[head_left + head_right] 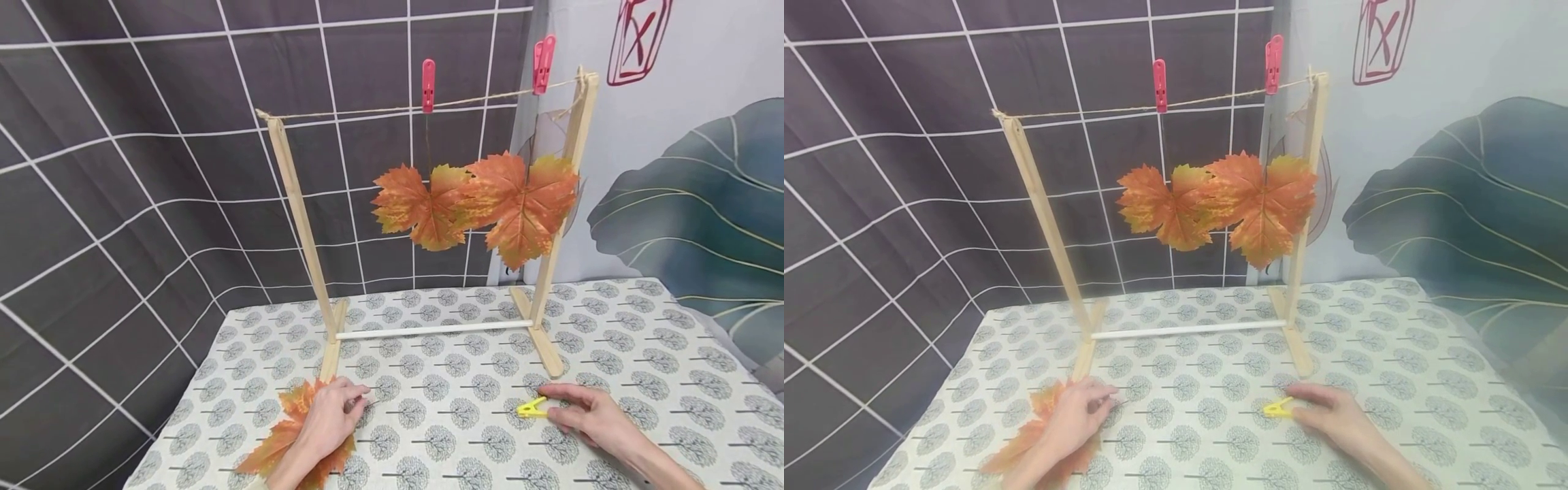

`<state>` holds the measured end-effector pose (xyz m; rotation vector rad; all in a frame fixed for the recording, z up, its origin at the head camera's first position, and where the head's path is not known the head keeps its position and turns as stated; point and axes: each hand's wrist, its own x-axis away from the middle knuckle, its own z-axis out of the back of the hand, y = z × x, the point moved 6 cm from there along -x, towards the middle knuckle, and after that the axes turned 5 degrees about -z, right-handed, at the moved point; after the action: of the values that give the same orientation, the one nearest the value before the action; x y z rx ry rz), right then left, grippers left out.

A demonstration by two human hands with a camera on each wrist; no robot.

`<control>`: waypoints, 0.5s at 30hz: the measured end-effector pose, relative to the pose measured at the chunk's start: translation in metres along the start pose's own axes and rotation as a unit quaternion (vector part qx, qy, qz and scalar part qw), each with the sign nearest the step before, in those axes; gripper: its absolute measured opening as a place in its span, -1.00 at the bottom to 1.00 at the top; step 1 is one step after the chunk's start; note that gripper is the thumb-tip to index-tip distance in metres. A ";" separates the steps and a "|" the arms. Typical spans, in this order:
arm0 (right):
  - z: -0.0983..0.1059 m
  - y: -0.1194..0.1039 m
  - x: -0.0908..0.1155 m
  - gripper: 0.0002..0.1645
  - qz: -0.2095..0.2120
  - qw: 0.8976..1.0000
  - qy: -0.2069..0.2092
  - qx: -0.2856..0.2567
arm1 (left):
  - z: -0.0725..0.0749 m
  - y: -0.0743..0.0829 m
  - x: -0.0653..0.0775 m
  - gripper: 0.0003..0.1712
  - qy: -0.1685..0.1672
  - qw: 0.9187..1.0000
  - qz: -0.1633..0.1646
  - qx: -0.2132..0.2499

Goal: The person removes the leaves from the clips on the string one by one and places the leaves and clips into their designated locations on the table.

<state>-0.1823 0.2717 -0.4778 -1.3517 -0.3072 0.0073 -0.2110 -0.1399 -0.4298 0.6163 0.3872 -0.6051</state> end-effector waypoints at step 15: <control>0.000 -0.054 -0.004 -0.60 0.066 0.994 0.014 0.082 | 0.020 0.012 -0.030 -0.83 0.080 0.986 0.030 0.145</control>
<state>-0.1955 0.2588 -0.4265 -1.2065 -0.1892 0.1208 -0.2230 -0.1324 -0.3946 0.9573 0.4323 -0.5603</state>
